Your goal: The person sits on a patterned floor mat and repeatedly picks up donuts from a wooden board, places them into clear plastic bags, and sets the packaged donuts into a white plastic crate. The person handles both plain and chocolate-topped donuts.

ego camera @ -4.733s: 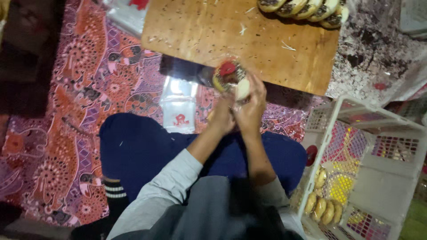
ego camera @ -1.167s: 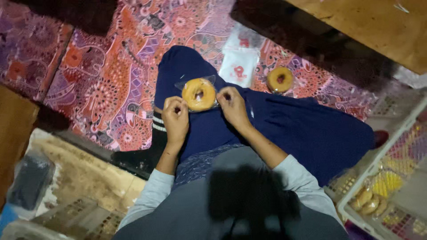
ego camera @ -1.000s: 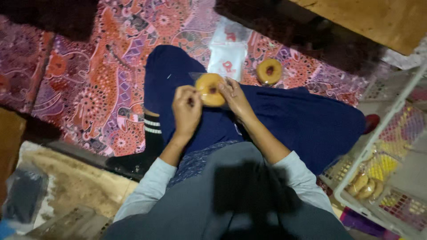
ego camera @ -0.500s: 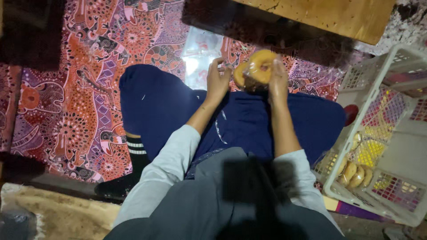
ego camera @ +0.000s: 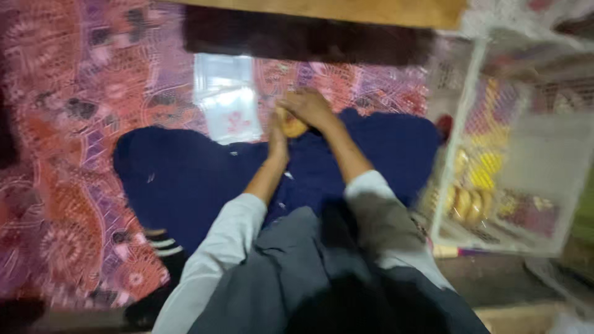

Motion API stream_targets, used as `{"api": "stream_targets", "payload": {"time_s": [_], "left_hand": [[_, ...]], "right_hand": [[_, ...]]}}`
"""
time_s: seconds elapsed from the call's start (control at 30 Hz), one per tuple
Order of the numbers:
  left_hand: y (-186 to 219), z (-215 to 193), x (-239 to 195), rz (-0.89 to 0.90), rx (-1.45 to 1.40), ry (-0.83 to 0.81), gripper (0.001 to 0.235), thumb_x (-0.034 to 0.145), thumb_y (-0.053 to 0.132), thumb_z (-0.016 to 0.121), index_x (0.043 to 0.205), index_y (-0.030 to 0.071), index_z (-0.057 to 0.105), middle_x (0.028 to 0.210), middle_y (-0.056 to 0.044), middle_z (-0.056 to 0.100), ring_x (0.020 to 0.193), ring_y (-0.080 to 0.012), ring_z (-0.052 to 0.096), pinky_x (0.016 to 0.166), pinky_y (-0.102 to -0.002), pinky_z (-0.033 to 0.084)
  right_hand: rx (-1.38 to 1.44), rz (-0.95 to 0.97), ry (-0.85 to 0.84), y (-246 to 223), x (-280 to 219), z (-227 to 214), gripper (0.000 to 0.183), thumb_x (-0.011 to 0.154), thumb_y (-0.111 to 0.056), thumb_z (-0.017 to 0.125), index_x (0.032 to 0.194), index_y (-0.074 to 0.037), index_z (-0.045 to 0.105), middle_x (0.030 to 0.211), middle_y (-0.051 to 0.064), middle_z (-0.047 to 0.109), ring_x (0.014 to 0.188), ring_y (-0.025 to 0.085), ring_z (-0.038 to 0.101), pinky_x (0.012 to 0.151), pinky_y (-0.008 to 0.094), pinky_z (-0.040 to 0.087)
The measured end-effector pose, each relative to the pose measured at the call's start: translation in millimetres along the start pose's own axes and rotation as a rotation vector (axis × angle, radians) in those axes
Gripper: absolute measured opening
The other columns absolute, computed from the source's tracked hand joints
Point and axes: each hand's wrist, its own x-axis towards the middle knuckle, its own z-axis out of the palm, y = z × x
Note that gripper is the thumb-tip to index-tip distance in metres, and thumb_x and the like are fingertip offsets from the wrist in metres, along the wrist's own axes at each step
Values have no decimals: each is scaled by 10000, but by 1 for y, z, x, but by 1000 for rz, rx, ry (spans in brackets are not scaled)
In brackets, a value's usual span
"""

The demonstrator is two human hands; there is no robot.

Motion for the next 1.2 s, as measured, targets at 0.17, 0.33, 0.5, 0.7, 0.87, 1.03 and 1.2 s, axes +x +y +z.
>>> {"api": "stream_targets", "payload": {"time_s": [0.17, 0.33, 0.5, 0.7, 0.87, 1.03, 1.2], "left_hand": [[10, 1, 8, 307, 491, 38, 611, 1186, 453, 536, 1083, -135, 667, 972, -132, 633, 807, -208, 505, 751, -411, 487], [37, 5, -11, 169, -76, -58, 508, 1065, 423, 474, 1306, -6, 603, 1195, -102, 688, 1069, -233, 693, 939, -379, 587], [60, 24, -40, 293, -31, -138, 589, 1070, 479, 429, 1406, 5, 520, 1335, -124, 608, 1216, -245, 616, 1043, -400, 517], [79, 57, -103, 198, 61, -365, 744, 1038, 614, 389, 1508, 41, 444, 1463, -141, 559, 1342, -274, 563, 1123, -413, 471], [107, 52, -117, 261, 506, -519, 736, 1040, 627, 366, 1543, 93, 425, 1433, -142, 601, 1357, -252, 550, 1086, -370, 425], [162, 21, -79, 383, 688, -378, 585, 1065, 507, 506, 1446, 63, 519, 1289, -124, 674, 1145, -226, 657, 924, -348, 496], [201, -16, -47, 385, 773, -220, 432, 1070, 372, 594, 1360, 52, 582, 1212, -82, 702, 1050, -174, 691, 862, -306, 548]], "right_hand": [[-57, 232, 347, -1, -1, 19, 357, 954, -471, 613, 1186, -237, 752, 1249, 187, 705, 1183, 478, 608, 1014, 484, 430], [519, 729, -44, -20, -5, -18, 733, 970, -718, 538, 1304, -75, 650, 1208, 250, 711, 1151, 396, 686, 970, 463, 537], [728, 641, 189, -38, -27, -60, 968, 829, -722, 741, 1302, 98, 538, 1218, 275, 700, 1163, 371, 709, 984, 405, 573], [868, 332, 275, -30, -77, -86, 1005, 794, -525, 882, 1471, 30, 389, 1442, 239, 559, 1340, 328, 544, 1119, 393, 444], [1176, 425, 497, 2, -208, -159, 689, 920, -244, 868, 1471, 19, 549, 1531, 152, 521, 1411, 237, 520, 1192, 347, 442], [667, 1140, 739, 27, -401, -243, 714, 884, -282, 862, 1429, -51, 462, 1243, 111, 692, 1098, 247, 748, 866, 347, 597], [-141, 1431, 554, 44, -538, -199, 792, 912, -425, 828, 1469, 12, 472, 1362, 308, 615, 1241, 455, 627, 1042, 501, 502]]}}
